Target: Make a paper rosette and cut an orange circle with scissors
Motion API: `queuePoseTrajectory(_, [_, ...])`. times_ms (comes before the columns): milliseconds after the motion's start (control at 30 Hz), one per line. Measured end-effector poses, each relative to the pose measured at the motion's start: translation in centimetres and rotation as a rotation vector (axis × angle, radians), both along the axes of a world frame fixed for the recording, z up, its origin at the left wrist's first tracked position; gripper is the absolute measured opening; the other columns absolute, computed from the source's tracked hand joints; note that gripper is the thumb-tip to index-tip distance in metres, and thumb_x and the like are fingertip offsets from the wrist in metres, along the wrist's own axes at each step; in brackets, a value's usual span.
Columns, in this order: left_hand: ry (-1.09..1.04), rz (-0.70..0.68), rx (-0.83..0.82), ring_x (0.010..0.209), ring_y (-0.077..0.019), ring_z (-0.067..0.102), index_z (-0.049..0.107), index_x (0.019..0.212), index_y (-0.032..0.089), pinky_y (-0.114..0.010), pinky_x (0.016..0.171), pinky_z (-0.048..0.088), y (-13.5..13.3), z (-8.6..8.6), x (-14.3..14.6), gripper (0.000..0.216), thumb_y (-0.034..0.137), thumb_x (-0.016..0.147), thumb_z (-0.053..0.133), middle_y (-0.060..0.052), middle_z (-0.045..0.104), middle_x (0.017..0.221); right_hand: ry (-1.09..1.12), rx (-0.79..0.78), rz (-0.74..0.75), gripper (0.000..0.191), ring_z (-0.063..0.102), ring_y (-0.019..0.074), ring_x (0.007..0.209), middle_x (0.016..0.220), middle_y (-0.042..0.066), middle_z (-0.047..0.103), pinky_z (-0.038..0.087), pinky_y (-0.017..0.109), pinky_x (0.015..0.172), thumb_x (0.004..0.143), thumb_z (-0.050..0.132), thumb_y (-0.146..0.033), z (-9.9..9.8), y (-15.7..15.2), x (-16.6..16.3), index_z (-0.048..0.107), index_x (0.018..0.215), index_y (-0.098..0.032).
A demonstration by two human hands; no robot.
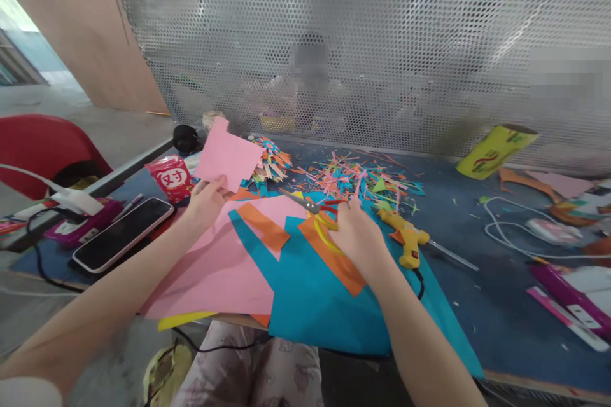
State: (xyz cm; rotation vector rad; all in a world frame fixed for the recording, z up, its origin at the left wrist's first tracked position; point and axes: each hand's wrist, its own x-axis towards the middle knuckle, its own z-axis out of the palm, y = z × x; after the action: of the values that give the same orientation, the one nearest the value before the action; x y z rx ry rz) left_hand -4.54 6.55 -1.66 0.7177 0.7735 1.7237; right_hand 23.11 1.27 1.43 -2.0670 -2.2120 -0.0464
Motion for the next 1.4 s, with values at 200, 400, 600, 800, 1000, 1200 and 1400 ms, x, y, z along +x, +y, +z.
queuePoseTrajectory(200, [0.01, -0.165, -0.028, 0.064, -0.0118, 0.063, 0.059, 0.067, 0.017, -0.029, 0.068, 0.053, -2.0, 0.2, 2.3, 0.036, 0.033, 0.048, 0.085, 0.002, 0.065, 0.066, 1.016, 0.143, 0.19, 0.03, 0.062, 0.0209, 0.071, 0.085, 0.007, 0.064, 0.052, 0.037, 0.065, 0.07, 0.065, -0.045, -0.6, 0.2, -2.0, 0.046, 0.074, -0.022])
queuePoseTrajectory(400, [0.199, -0.41, -0.14, 0.059, -0.0104, 0.058, 0.065, 0.069, 0.013, -0.029, 0.064, 0.053, -4.9, -0.1, 6.2, 0.033, 0.034, 0.052, 0.084, 0.0, 0.064, 0.065, 1.228, 0.116, 0.313, 0.035, 0.063, 0.0183, 0.072, 0.082, 0.003, 0.066, 0.055, 0.037, 0.071, 0.066, 0.07, -0.048, -2.3, -0.4, -4.3, 0.051, 0.081, -0.022])
queuePoseTrajectory(600, [0.426, -0.474, -0.123, 0.055, -0.0101, 0.057, 0.067, 0.068, 0.014, -0.025, 0.056, 0.05, -4.5, 0.2, 7.0, 0.032, 0.03, 0.047, 0.085, 0.0, 0.063, 0.063, 1.346, 0.191, 0.228, 0.037, 0.063, 0.0198, 0.077, 0.087, 0.005, 0.069, 0.052, 0.039, 0.079, 0.063, 0.073, -0.046, -2.9, 0.1, -3.5, 0.057, 0.085, -0.021])
queuePoseTrajectory(800, [0.655, -0.512, 0.029, 0.046, -0.0073, 0.046, 0.057, 0.048, 0.015, -0.019, 0.043, 0.037, -3.5, 0.3, 5.0, 0.032, 0.038, 0.06, 0.076, 0.003, 0.051, 0.049, 1.394, 0.114, 0.163, 0.04, 0.056, 0.0139, 0.062, 0.07, -0.002, 0.06, 0.051, 0.034, 0.067, 0.053, 0.079, -0.042, -2.8, 1.0, -2.5, 0.053, 0.075, -0.021])
queuePoseTrajectory(1000, [0.743, -0.694, 0.009, 0.042, -0.0072, 0.043, 0.064, 0.052, 0.015, -0.02, 0.041, 0.033, -3.1, 0.5, 4.5, 0.025, 0.036, 0.057, 0.077, 0.002, 0.054, 0.045, 1.34, 0.097, 0.213, 0.039, 0.045, 0.0098, 0.058, 0.067, -0.005, 0.045, 0.044, 0.027, 0.057, 0.055, 0.078, -0.039, -2.0, 0.4, -2.7, 0.045, 0.068, -0.022])
queuePoseTrajectory(1200, [0.452, -0.203, 0.007, 0.045, -0.0083, 0.049, 0.063, 0.049, 0.016, -0.022, 0.048, 0.04, -2.1, 0.3, 4.1, 0.032, 0.044, 0.057, 0.078, 0.0, 0.057, 0.045, 1.362, 0.095, 0.2, 0.036, 0.047, 0.0111, 0.059, 0.074, -0.003, 0.049, 0.046, 0.028, 0.059, 0.064, 0.068, -0.048, -1.8, 0.2, -2.5, 0.045, 0.08, -0.025])
queuePoseTrajectory(1400, [0.338, -0.115, -0.005, 0.047, -0.0086, 0.05, 0.064, 0.053, 0.016, -0.023, 0.051, 0.042, -1.9, 0.2, 4.0, 0.033, 0.045, 0.053, 0.08, 0.001, 0.058, 0.047, 0.933, -0.043, 0.236, 0.032, 0.055, 0.0188, 0.073, 0.077, 0.002, 0.055, 0.05, 0.034, 0.067, 0.07, 0.056, -0.051, -1.0, -0.8, -2.8, 0.045, 0.079, -0.023])
